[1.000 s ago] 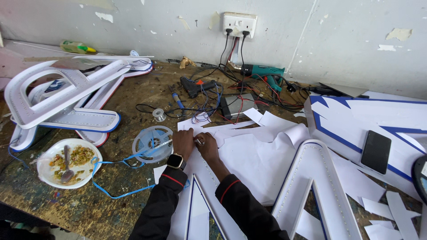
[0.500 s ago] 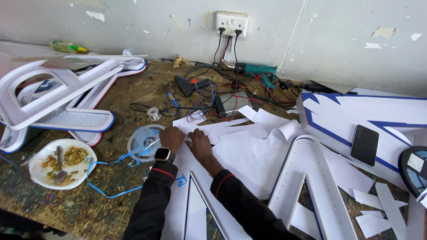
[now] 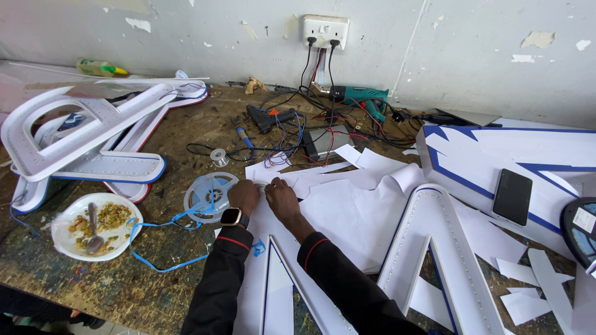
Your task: The person installs LED strips into the grooves of large white letter-shaped sign components on a workbench. They align the strips, press them into place, and use a hot glue gun to secure them while handling wires and a spool of blue cable.
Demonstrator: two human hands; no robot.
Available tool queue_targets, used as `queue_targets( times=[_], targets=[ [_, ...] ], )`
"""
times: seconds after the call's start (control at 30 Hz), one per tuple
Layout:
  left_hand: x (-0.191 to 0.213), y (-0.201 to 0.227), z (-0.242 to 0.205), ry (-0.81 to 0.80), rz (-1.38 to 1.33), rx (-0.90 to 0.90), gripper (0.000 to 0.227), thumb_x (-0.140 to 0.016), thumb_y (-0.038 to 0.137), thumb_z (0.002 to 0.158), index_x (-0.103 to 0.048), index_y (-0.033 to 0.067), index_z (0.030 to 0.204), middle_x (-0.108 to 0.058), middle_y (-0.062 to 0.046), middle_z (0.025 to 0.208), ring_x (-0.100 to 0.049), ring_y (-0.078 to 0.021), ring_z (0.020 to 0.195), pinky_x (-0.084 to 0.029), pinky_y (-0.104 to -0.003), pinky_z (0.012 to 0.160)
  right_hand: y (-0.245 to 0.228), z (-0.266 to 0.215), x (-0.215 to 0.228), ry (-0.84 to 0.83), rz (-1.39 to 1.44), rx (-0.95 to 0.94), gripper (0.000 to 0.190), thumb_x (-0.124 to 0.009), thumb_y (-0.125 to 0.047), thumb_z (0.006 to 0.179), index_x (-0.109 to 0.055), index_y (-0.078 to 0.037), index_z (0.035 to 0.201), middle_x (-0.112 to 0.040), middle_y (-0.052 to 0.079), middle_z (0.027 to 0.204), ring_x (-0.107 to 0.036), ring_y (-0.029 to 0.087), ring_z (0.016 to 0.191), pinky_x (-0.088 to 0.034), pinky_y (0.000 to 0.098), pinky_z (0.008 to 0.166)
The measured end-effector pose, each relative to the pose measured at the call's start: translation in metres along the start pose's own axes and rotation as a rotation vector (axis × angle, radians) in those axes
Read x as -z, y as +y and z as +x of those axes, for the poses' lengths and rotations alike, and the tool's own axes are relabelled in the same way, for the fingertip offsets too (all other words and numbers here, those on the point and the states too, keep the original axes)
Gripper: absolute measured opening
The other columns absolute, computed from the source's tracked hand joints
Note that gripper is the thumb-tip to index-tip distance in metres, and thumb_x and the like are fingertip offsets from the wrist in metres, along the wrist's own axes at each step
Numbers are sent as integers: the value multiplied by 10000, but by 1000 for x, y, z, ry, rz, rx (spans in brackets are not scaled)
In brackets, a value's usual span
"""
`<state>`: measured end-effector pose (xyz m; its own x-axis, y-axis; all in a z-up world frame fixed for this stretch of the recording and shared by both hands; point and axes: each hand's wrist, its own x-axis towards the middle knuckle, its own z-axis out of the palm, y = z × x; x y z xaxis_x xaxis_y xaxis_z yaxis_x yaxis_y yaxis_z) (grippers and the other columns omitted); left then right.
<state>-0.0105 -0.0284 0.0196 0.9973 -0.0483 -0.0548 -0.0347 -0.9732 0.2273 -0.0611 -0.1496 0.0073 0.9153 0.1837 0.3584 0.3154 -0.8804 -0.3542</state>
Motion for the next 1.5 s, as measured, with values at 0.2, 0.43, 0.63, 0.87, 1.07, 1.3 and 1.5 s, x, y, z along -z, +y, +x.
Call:
queue_targets(
  times=[0.2, 0.43, 0.63, 0.87, 1.07, 1.3, 1.5],
  targets=[
    [0, 14, 0, -13, -55, 250, 431, -669, 411, 1079, -895, 46, 1116, -870, -199, 1010, -843, -413, 946, -670, -551, 799, 1, 1, -3, -47, -58, -21, 204, -664, -259, 1170, -813, -120, 1176, -644, 61, 1165, -728, 245, 1113, -640, 373, 866],
    [4, 1, -10, -9, -15, 16, 442, -598, 380, 1089, -878, 38, 1084, -866, -220, 1027, -854, -420, 1039, -682, -538, 859, 2, 1, -1, -60, -13, -46, 215, -668, -239, 1165, -828, -101, 1205, -681, 81, 1167, -720, 266, 1124, -634, 398, 870],
    [18, -6, -16, -107, -426, -24, 488, -625, 378, 1071, -809, 66, 744, -731, -125, 585, -771, -337, 608, -654, -493, 719, 5, 2, -7, -32, 25, -68, 189, -684, -211, 1148, -838, -105, 1177, -696, 87, 1137, -724, 273, 1111, -634, 402, 855],
    [10, -11, -5, -165, -189, 11, 474, -651, 406, 1056, -818, 103, 732, -730, -69, 532, -750, -233, 509, -647, -432, 629, 0, 0, -3, -34, 43, -91, 168, -688, -163, 1125, -842, -96, 1125, -711, 108, 1127, -713, 288, 1106, -635, 423, 868],
    [2, -17, -7, -164, -277, -65, 488, -581, 412, 1092, -863, 104, 840, -726, -52, 508, -778, -279, 546, -679, -475, 718, 0, 1, 0, -64, 25, -94, 169, -678, -164, 1121, -830, -91, 1129, -713, 103, 1120, -711, 281, 1107, -635, 432, 863],
    [3, -20, -7, -145, -221, -104, 467, -522, 415, 1132, -860, 93, 1103, -731, -17, 539, -817, -282, 668, -684, -496, 810, -2, 0, 0, -17, 12, -80, 173, -673, -162, 1124, -827, -83, 1136, -727, 121, 1114, -717, 289, 1101, -632, 438, 846],
    [-3, -15, -5, -127, -123, -81, 440, -581, 422, 1130, -852, 87, 1222, -806, -69, 668, -844, -277, 742, -720, -482, 800, -2, -1, 1, -32, -2, -61, 181, -670, -161, 1125, -831, -85, 1157, -737, 125, 1130, -725, 290, 1108, -637, 431, 841]
  ],
)
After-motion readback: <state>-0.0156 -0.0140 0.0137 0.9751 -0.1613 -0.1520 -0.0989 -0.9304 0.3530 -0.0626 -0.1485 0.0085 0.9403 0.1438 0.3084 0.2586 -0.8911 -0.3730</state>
